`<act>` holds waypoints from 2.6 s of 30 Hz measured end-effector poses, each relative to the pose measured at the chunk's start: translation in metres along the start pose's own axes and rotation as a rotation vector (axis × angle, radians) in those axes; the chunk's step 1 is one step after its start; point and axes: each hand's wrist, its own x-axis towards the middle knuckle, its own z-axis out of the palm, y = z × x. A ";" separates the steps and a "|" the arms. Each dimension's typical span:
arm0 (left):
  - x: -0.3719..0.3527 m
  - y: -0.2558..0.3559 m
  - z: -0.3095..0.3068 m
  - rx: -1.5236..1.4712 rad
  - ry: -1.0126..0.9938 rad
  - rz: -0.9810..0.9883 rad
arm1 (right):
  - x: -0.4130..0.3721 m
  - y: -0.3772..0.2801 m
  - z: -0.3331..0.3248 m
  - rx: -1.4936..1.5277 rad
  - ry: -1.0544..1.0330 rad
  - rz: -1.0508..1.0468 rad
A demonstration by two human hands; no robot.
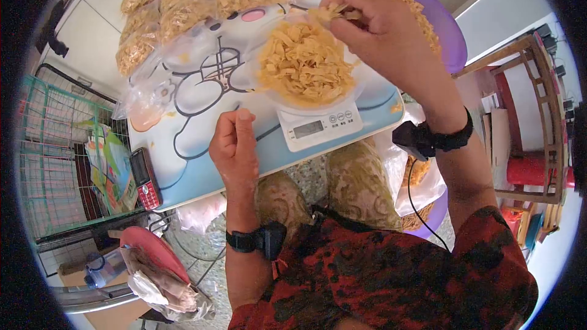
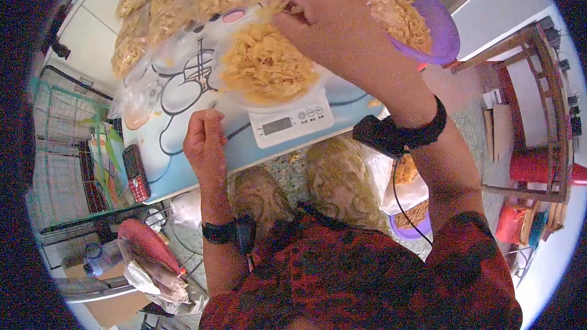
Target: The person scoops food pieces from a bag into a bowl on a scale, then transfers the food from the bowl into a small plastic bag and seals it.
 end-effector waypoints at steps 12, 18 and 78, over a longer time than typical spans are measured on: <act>0.001 0.002 0.001 0.054 0.014 0.007 | -0.006 -0.004 0.002 -0.026 -0.137 -0.154; 0.000 0.007 0.002 0.087 0.028 -0.021 | -0.035 -0.016 -0.033 0.224 -0.092 0.018; 0.002 -0.002 0.015 0.087 0.113 -0.002 | -0.204 0.016 0.047 0.901 -0.583 0.726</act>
